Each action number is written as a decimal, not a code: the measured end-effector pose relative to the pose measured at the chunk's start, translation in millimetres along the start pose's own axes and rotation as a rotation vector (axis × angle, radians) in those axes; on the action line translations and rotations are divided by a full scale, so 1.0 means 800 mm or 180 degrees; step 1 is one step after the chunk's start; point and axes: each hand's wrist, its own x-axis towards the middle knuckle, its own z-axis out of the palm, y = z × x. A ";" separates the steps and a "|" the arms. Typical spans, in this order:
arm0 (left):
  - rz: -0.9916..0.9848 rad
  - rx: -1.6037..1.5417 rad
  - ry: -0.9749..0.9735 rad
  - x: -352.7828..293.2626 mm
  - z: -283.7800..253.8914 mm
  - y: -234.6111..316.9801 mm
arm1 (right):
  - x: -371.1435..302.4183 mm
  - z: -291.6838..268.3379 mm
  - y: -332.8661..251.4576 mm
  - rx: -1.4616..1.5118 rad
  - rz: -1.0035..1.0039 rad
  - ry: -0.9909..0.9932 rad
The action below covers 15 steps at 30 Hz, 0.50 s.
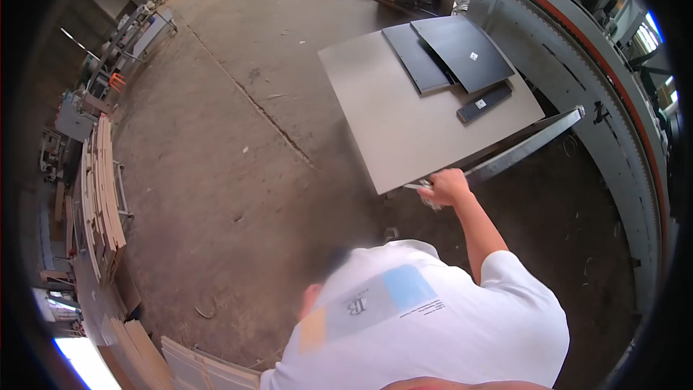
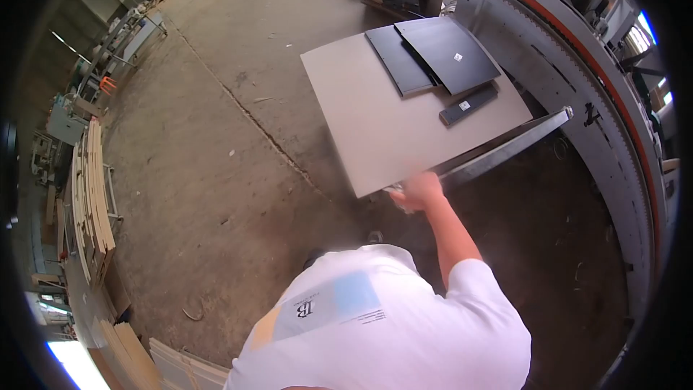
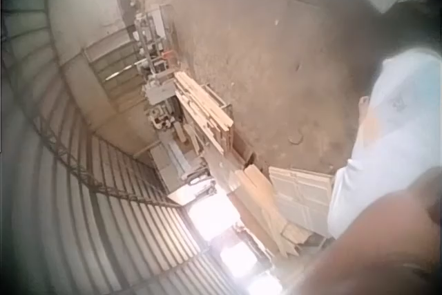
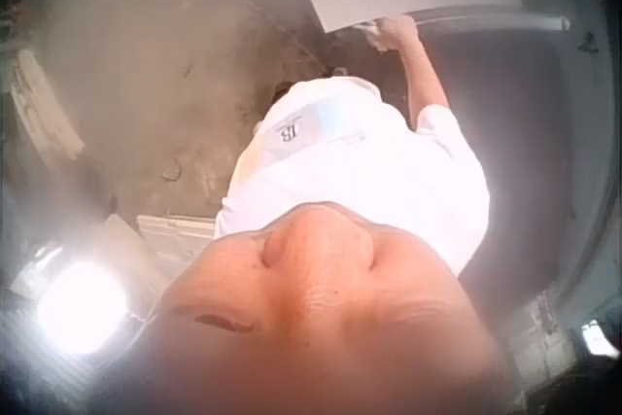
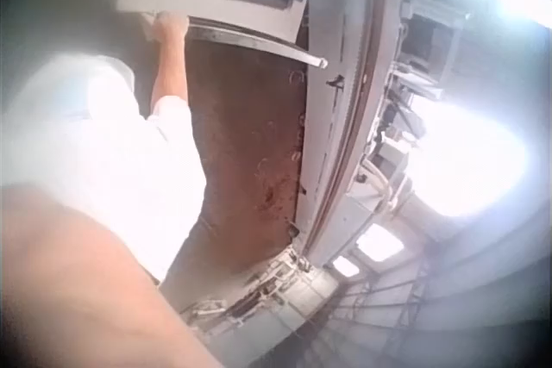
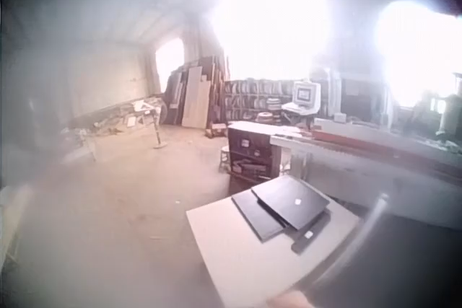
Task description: The person picks up and examines black panels, then operates a large industrial woodworking machine by interacting with its control panel and feeding a narrow black strip into it. They then retrieve a roll of black tape from a storage area, apply yellow tape to its surface while walking, and then move a white table in the workshop.
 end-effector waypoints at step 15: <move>0.0324 0.0337 -0.0869 0.588 -0.307 0.261 | 0.198 -0.023 -0.099 0.0069 0.3039 -0.2756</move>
